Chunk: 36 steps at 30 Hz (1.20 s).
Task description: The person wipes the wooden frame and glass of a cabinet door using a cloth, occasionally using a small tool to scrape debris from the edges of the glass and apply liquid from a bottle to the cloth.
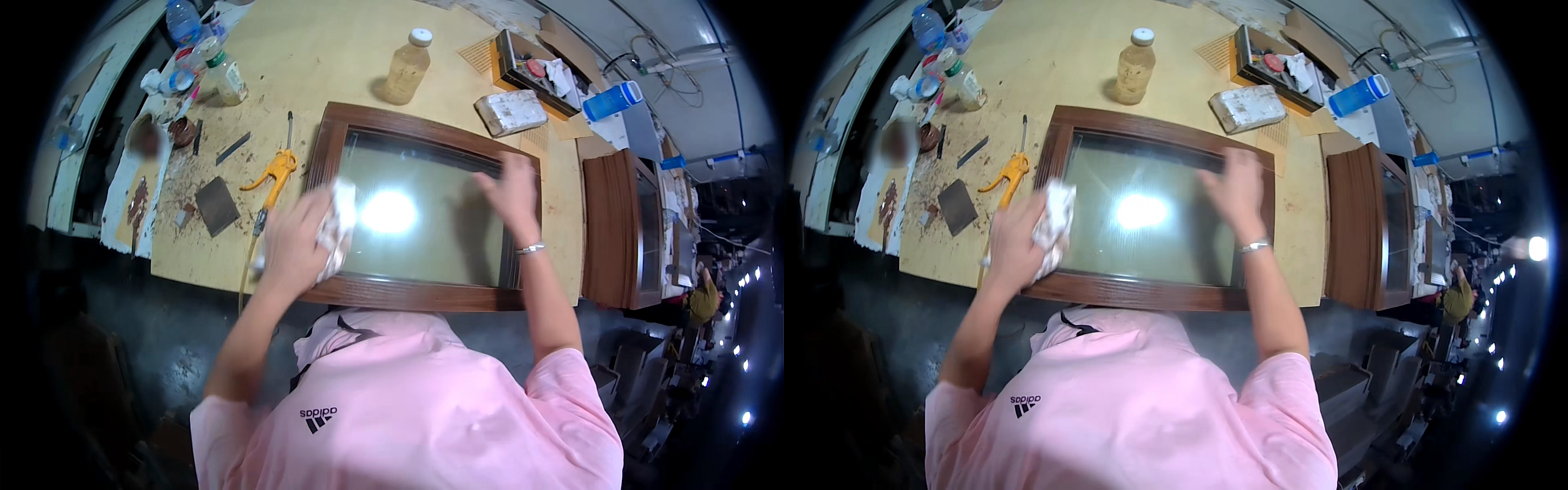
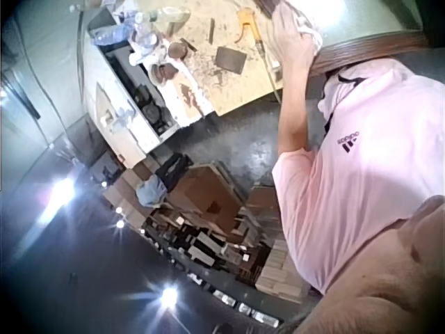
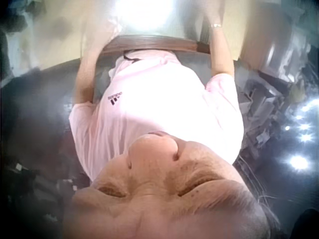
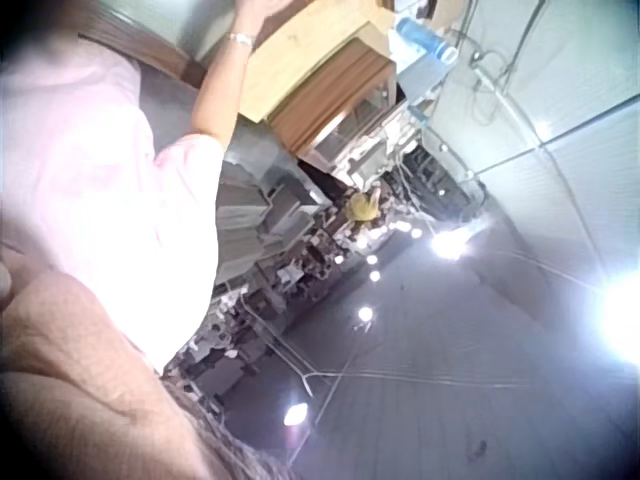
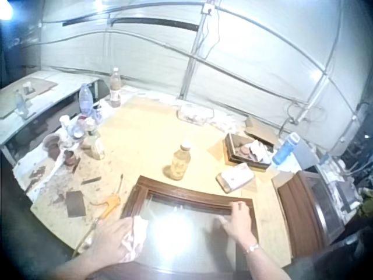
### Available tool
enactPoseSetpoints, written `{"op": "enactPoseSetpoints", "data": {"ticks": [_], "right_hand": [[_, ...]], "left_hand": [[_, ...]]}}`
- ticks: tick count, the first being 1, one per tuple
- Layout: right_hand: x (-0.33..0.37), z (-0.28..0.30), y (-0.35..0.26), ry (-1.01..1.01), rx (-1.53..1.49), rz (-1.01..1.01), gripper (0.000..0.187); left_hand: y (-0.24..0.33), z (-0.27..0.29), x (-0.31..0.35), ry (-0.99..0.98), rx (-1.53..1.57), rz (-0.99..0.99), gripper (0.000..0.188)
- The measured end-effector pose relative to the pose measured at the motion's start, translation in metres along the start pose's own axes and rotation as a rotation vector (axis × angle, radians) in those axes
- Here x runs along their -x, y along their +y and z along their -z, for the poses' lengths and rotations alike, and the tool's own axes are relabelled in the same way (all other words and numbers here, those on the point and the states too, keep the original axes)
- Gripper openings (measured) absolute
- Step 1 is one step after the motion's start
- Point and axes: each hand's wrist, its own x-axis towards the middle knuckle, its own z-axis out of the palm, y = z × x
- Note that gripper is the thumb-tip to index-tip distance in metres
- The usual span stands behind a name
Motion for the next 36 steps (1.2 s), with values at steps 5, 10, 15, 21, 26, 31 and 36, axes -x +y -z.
{"op": "enactPoseSetpoints", "data": {"ticks": [5, 10, 15, 21, 26, 31, 36], "right_hand": [[0.027, -0.035, 0.093, 0.071, 0.010, -0.228, 0.067], [0.051, -0.047, 0.096, 0.084, 0.099, -0.188, 0.061], [0.048, -0.044, 0.085, 0.107, 0.070, -0.120, 0.061], [0.046, -0.048, 0.103, 0.233, -0.008, -0.107, 0.059], [0.070, -0.014, 0.052, 0.125, -0.920, 0.182, 0.041], [0.092, 0.026, 0.014, -0.720, -1.503, 0.048, 0.038], [0.091, 0.026, 0.034, -0.603, -1.663, -0.011, 0.036]], "left_hand": [[0.010, -0.042, -0.037, -0.187, -0.579, -0.104, 0.053], [0.042, -0.031, 0.002, -0.315, -0.644, -0.024, 0.051], [0.035, -0.048, -0.031, -0.285, -0.751, 0.032, 0.048], [0.107, -0.028, 0.023, -0.425, -0.083, 0.273, 0.036], [0.149, -0.056, 0.004, -0.255, 1.330, 0.695, 0.034], [0.151, -0.056, -0.008, -0.251, 1.421, 0.698, 0.041], [0.155, -0.059, -0.005, -0.158, 1.319, 0.613, 0.046]]}}
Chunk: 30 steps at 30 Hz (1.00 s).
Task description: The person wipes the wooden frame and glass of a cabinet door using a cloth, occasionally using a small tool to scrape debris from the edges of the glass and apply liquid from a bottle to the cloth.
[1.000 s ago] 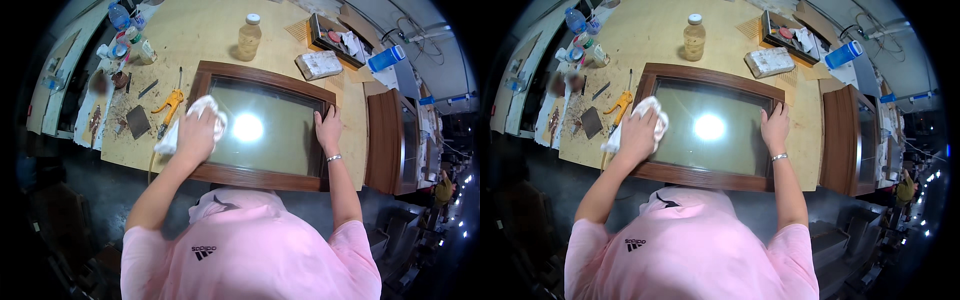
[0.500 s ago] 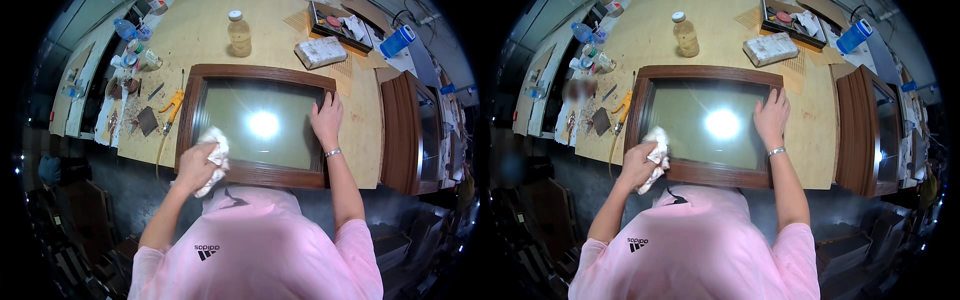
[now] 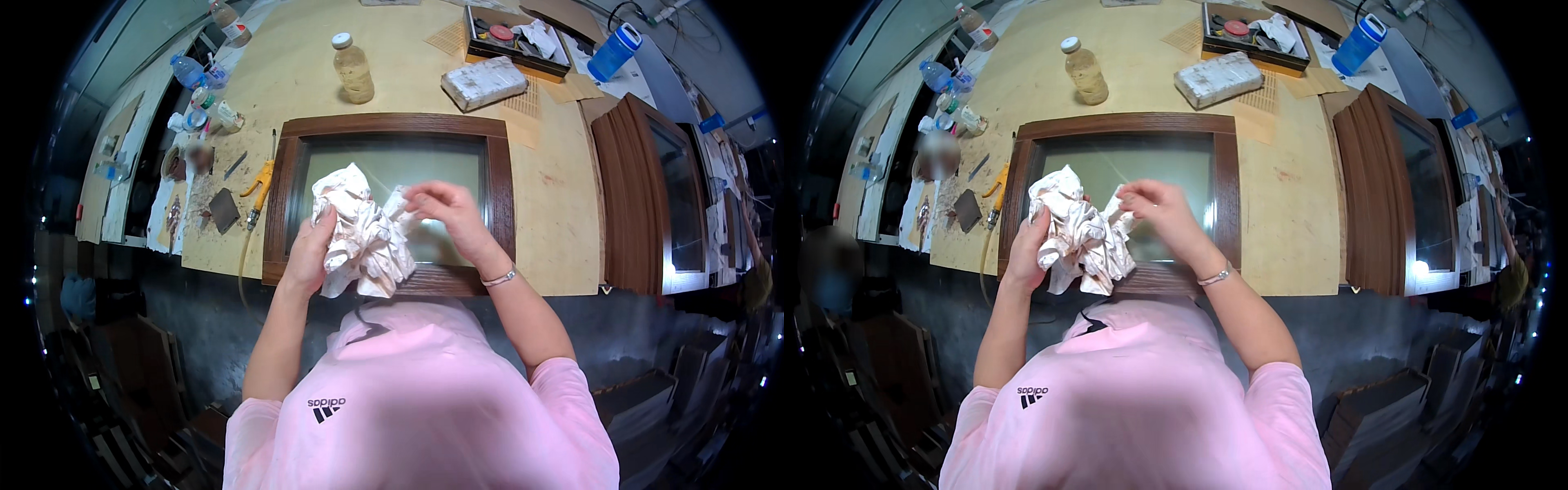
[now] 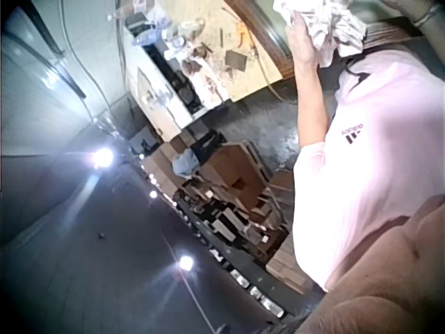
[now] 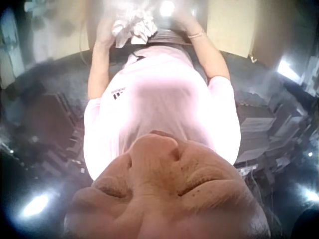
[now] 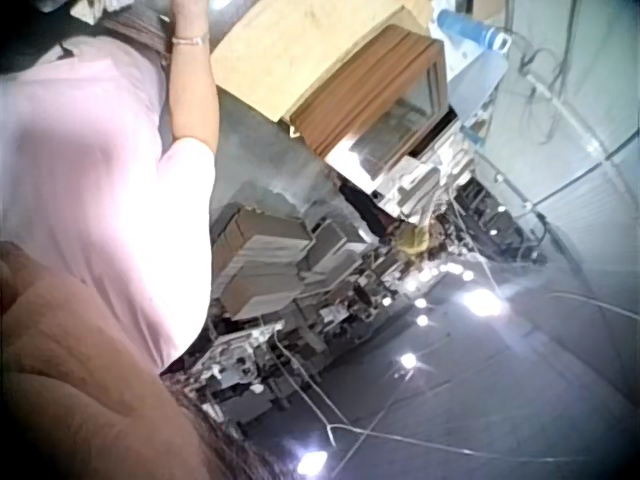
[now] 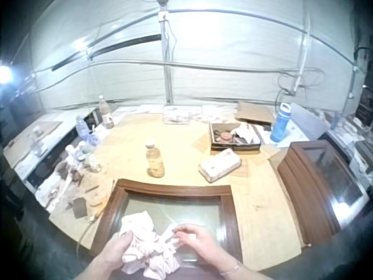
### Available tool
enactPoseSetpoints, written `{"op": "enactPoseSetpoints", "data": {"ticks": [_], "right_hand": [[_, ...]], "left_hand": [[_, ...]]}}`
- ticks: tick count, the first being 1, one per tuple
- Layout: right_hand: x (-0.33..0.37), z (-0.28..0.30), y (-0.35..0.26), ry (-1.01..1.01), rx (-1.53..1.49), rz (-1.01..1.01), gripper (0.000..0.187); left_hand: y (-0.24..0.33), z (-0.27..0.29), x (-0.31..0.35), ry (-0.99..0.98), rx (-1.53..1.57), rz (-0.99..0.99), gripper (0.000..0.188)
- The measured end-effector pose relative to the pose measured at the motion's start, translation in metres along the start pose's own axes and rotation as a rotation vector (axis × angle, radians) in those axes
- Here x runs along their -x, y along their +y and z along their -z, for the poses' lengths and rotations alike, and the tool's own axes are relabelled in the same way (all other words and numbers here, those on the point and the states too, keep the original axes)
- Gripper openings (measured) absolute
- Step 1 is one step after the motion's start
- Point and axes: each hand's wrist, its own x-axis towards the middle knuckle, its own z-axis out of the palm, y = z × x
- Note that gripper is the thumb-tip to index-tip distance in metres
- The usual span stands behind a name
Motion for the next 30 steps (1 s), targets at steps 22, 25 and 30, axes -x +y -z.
{"op": "enactPoseSetpoints", "data": {"ticks": [22, 25, 30], "right_hand": [[0.073, -0.035, -0.044, -0.473, 0.656, 0.295, 0.018], [0.045, -0.028, -0.059, 0.159, 0.709, 0.496, 0.032], [0.003, -0.016, -0.049, -0.160, 0.319, 0.217, 0.018]], "left_hand": [[0.014, -0.032, 0.021, -0.037, 0.568, -0.168, 0.055], [0.019, -0.034, 0.025, -0.130, 0.570, -0.139, 0.056], [0.029, -0.030, 0.022, -0.111, 0.520, -0.132, 0.056]]}}
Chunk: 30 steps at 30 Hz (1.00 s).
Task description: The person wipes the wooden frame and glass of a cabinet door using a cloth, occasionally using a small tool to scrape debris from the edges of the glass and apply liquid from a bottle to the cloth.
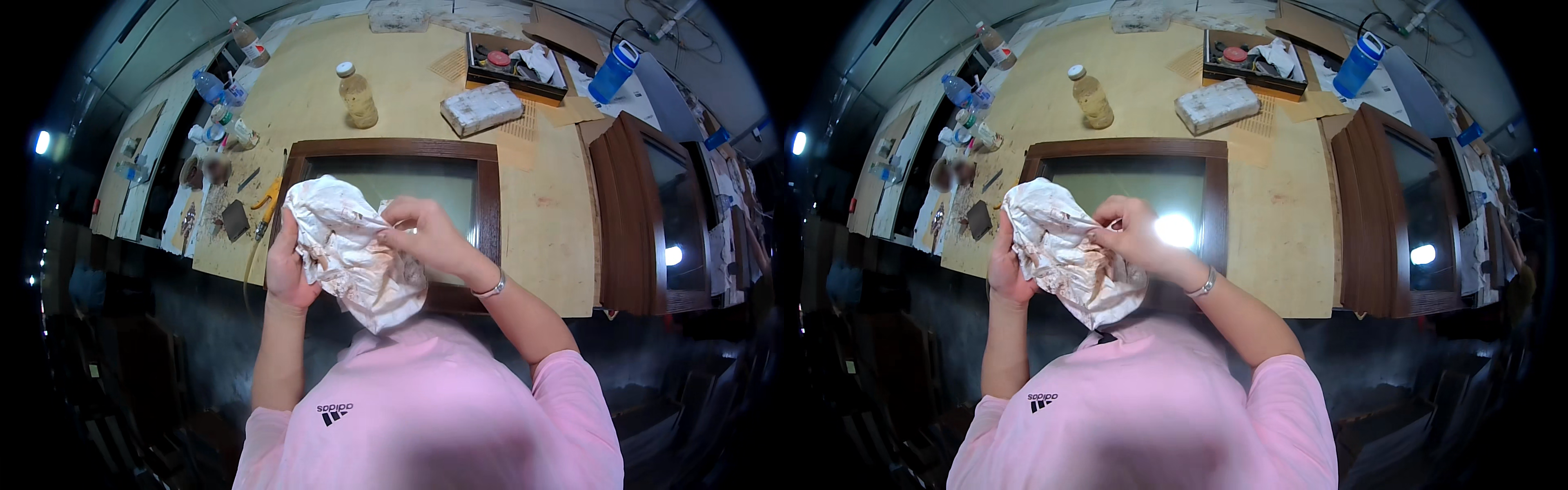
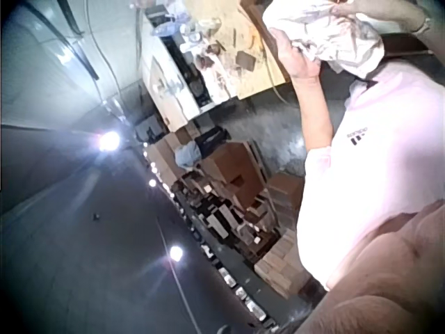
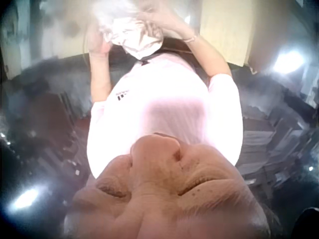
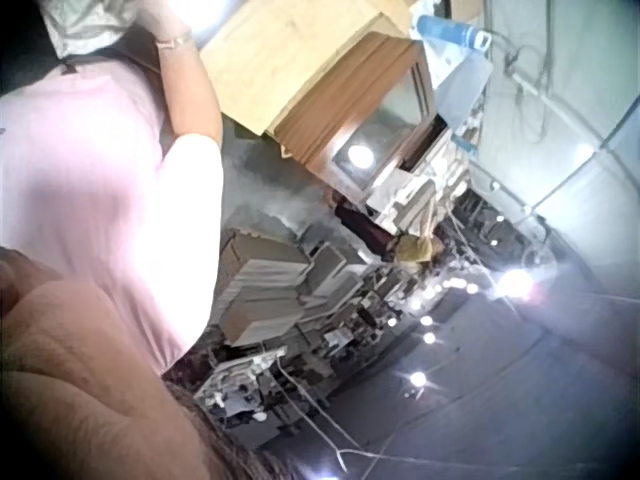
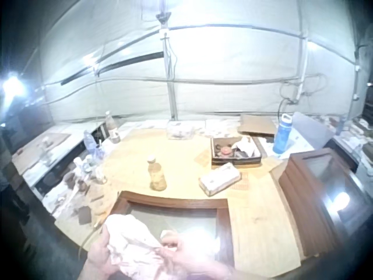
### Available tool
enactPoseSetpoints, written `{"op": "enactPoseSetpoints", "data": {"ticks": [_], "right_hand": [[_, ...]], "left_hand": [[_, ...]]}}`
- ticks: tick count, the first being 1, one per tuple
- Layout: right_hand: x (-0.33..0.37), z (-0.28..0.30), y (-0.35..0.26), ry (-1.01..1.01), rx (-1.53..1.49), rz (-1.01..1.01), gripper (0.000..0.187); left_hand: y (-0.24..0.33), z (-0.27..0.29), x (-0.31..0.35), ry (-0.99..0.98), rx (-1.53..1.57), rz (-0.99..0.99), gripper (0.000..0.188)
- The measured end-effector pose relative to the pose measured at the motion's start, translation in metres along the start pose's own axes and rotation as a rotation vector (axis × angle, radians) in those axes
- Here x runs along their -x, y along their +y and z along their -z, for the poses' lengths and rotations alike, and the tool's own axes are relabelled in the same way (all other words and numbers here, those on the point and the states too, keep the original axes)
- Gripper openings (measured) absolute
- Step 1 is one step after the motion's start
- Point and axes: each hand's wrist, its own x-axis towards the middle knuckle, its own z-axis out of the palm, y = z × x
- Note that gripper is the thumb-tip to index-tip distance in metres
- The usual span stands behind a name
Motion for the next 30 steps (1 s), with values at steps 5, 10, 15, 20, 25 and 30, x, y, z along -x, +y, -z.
{"op": "enactPoseSetpoints", "data": {"ticks": [5, 10, 15, 20, 25, 30], "right_hand": [[-0.015, 0.035, -0.040, -0.232, -0.297, -0.187, 0.010], [-0.032, 0.034, -0.055, -0.465, -0.272, -0.085, 0.018], [-0.042, 0.041, -0.065, -0.526, 0.380, -0.154, 0.016], [-0.035, 0.052, -0.037, -0.381, 0.047, 0.081, 0.016], [-0.033, 0.041, -0.046, -0.449, -0.202, -0.092, 0.019], [-0.028, 0.039, -0.033, -0.498, -0.035, -0.218, 0.024]], "left_hand": [[0.019, 0.005, 0.003, 0.102, -0.209, -0.084, 0.053], [0.046, 0.003, 0.001, 0.074, -0.222, -0.160, 0.050], [0.074, 0.004, 0.008, 0.017, -0.122, -0.316, 0.056], [0.094, 0.016, 0.018, 0.064, -0.114, -0.329, 0.055], [0.076, 0.021, 0.003, 0.051, -0.044, -0.231, 0.053], [0.087, 0.020, -0.015, 0.211, -0.112, -0.281, 0.050]]}}
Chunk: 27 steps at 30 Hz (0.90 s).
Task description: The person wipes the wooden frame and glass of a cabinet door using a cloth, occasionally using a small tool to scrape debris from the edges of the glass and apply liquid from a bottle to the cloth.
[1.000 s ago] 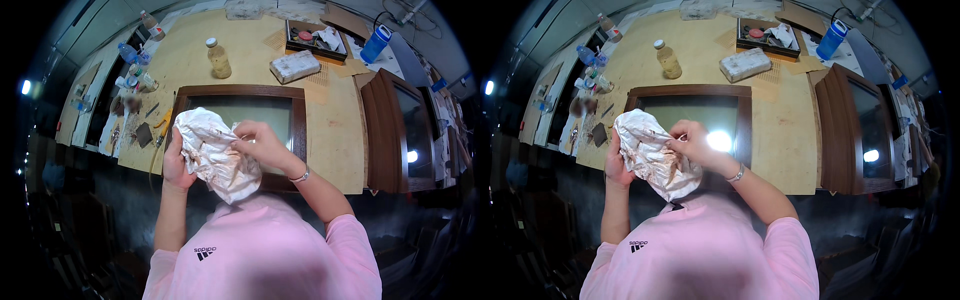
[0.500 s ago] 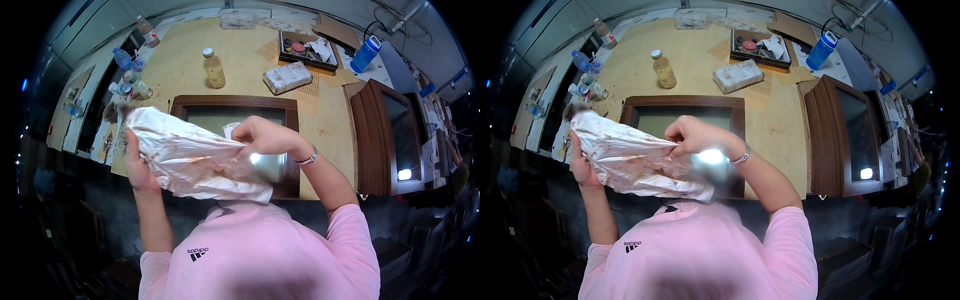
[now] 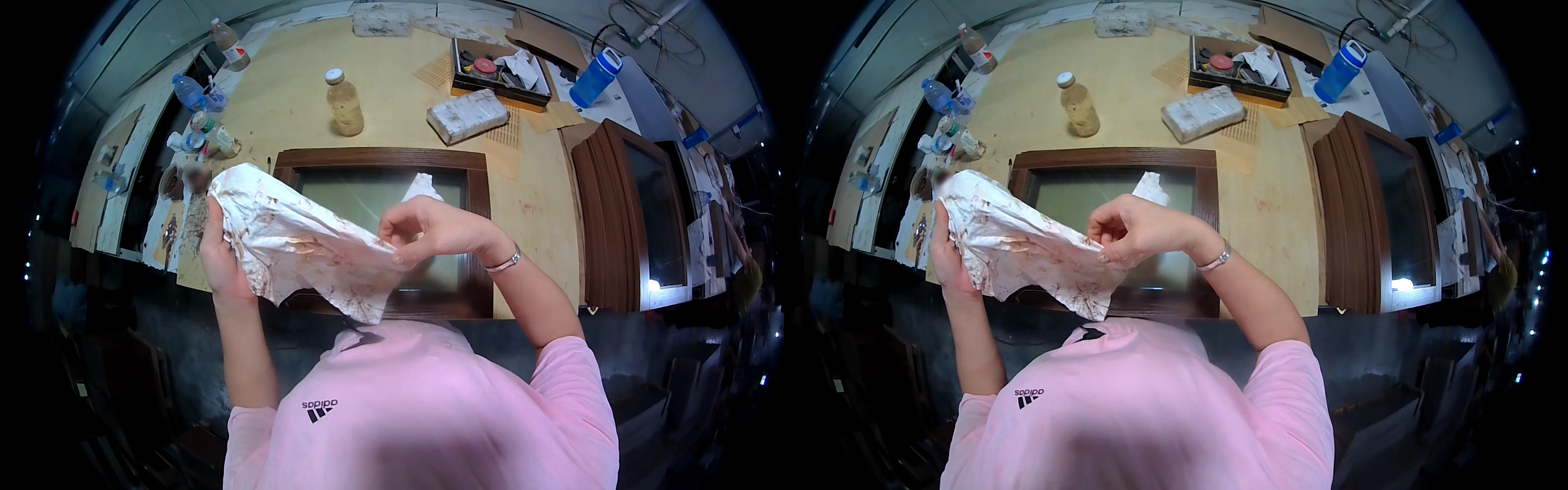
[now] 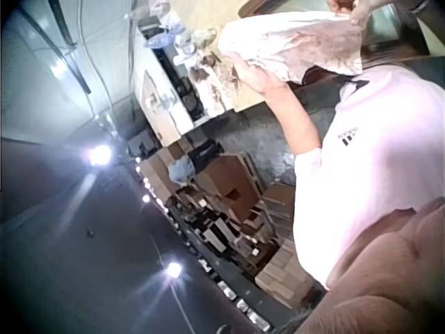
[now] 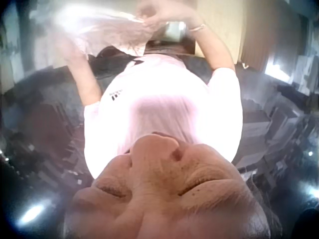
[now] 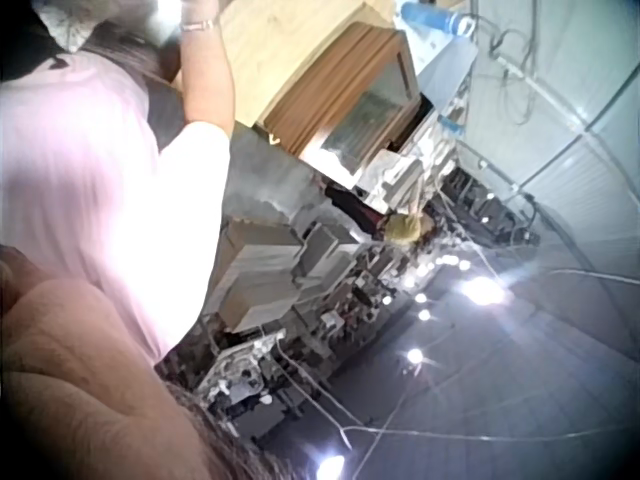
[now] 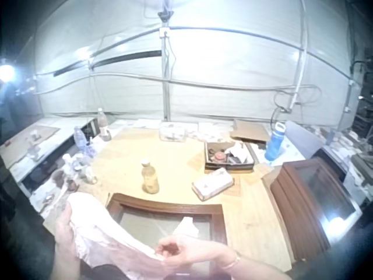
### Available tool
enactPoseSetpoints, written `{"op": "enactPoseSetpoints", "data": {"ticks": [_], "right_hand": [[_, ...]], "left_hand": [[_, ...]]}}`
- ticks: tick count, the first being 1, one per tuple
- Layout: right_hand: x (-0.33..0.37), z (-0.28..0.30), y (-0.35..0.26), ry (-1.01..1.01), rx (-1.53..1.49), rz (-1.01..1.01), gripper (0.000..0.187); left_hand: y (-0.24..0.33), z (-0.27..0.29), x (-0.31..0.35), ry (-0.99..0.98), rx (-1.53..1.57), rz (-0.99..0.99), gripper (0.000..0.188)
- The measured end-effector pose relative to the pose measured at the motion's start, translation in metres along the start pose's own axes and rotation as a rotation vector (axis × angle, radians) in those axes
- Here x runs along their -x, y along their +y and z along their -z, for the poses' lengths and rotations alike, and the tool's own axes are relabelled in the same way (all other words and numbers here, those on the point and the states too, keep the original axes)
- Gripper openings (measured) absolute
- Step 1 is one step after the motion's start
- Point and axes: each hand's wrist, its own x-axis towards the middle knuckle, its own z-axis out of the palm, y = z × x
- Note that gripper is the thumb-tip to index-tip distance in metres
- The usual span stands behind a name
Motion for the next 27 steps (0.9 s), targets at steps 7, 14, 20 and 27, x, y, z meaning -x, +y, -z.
{"op": "enactPoseSetpoints", "data": {"ticks": [7, 14, 20, 27], "right_hand": [[-0.006, -0.012, 0.027, 0.172, -0.094, -0.030, 0.016], [-0.007, -0.013, 0.044, 0.187, -0.538, 0.056, 0.013], [-0.018, -0.017, 0.044, 0.253, -0.946, 0.151, 0.014], [-0.038, -0.022, 0.031, 0.271, -1.009, 0.181, 0.014]], "left_hand": [[0.005, 0.005, -0.008, 0.062, -0.012, 0.023, 0.049], [0.027, 0.099, -0.002, 0.168, -0.747, 0.097, 0.031], [-0.015, 0.009, 0.021, -0.044, -1.468, -0.595, 0.020], [-0.078, -0.010, 0.021, -0.487, -1.028, -0.122, 0.015]]}}
